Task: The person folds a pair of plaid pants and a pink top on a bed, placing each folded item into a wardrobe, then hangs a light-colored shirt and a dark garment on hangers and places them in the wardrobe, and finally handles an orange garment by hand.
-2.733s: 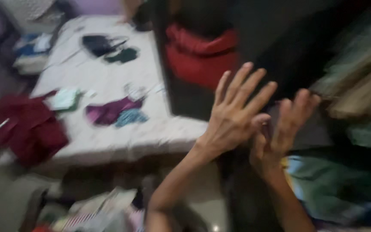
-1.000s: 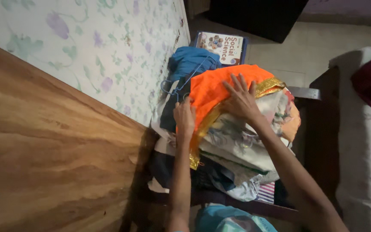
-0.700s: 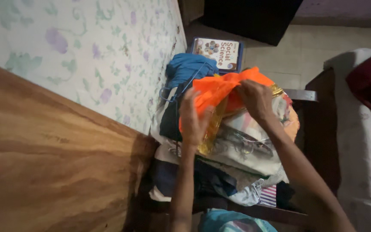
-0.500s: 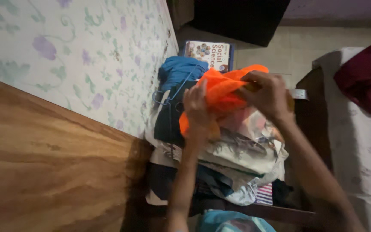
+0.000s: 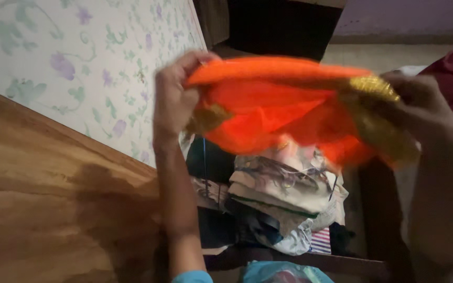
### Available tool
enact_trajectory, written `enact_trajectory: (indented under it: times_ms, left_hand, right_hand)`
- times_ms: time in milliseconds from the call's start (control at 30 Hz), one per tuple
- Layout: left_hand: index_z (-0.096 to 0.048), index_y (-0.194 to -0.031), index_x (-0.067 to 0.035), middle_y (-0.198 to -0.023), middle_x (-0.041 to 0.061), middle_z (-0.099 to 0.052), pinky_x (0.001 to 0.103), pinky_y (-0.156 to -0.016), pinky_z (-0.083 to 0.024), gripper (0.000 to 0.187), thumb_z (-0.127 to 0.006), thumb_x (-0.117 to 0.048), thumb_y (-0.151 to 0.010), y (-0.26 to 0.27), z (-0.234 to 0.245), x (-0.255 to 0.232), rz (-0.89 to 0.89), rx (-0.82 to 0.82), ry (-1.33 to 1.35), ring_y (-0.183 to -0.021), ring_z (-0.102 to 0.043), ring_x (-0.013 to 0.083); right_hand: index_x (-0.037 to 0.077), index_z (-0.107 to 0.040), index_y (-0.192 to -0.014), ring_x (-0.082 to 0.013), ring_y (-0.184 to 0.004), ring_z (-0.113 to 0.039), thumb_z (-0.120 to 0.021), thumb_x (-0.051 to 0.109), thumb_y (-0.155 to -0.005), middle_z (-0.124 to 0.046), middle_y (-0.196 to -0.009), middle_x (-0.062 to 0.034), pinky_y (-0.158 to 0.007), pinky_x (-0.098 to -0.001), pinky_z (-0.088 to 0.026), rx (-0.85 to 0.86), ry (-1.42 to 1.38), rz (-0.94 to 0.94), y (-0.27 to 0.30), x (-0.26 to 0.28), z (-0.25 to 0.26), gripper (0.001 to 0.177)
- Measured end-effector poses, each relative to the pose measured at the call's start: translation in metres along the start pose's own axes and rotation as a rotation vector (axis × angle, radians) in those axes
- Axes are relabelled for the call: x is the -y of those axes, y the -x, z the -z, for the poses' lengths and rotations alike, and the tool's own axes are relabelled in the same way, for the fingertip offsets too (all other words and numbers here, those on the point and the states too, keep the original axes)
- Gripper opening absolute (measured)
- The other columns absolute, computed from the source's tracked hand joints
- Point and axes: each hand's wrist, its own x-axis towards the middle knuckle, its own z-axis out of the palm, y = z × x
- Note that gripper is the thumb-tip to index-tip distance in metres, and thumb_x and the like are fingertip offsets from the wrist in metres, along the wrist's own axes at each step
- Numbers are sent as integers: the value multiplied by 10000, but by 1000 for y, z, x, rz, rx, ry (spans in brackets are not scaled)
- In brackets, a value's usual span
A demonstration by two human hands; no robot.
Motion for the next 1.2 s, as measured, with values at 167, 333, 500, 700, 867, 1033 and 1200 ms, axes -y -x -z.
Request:
enact_trajectory:
  times_ms: [167, 333, 500, 700, 867, 1033, 1200]
  left_hand:
    - [-687, -1066, 16, -944, 105, -750, 334, -697, -594, 187, -759, 29, -894, -36, 6, -39, -458, -137, -421, -781, -732, 176]
    - [-723, -947, -68, -877, 140, -723, 433, -688, -562, 240, -674, 61, -751, -80, -47, 64, -271, -190, -756, -774, -722, 325]
    - [-709, -822, -47, -832, 186, -706, 532, -720, -526, 126, -703, 22, -716, -82, -100, 192, -155, -96, -849, -830, -680, 427]
    - [-737, -904, -64, -910, 176, -727, 489, -785, -552, 150, -700, 13, -780, -78, -114, 217, 75, 6, -939, -901, -707, 383]
    - [-751, -1043, -47, -1006, 134, -736, 428, -837, -557, 336, -662, 23, -726, -65, -48, 160, 1, 454, -365, -939, -725, 323]
    - [-713, -1025, 20, -1078, 157, -713, 402, -1005, -521, 408, -501, 83, -682, -31, 18, 135, -253, 294, -306, -1076, -657, 351]
    - [-700, -1079, -70, -1159, 124, -713, 391, -1029, -527, 343, -600, 59, -778, 64, 81, 168, -33, 192, -418, -1151, -654, 318]
  right_hand:
    - [-33, -661, -1306, -101, -924, -714, -698, 169, -1053, -729, -1073, -51, -857, -245, -582, -79, -634, 123, -14, 8, -19, 325]
    - [42, -735, -1297, -114, -815, -639, -724, 208, -996, -723, -996, -54, -687, -290, -531, -155, -12, -271, -47, -94, -48, 344]
    - [44, -648, -1305, -288, -1015, -677, -774, 237, -923, -676, -1236, -172, -835, -429, -552, -273, 408, -266, -41, -171, -93, 447]
    - [76, -441, -1509, -417, -1380, -421, -833, 332, -823, -459, -1499, -213, -1116, -546, -343, -231, 692, -187, -19, -184, -133, 831]
    - [41, -339, -1535, -452, -1367, -381, -863, 349, -767, -416, -1480, -261, -1107, -547, -332, -191, 561, -123, -22, -218, -124, 979]
    - [103, -651, -1398, -266, -1047, -686, -702, 111, -927, -721, -1101, -152, -919, -383, -562, -114, 350, -124, -14, -178, -125, 473]
    - [225, -693, -1364, -178, -838, -803, -799, 301, -842, -842, -1056, -15, -766, -321, -637, 661, 224, -410, 56, -60, -142, 538]
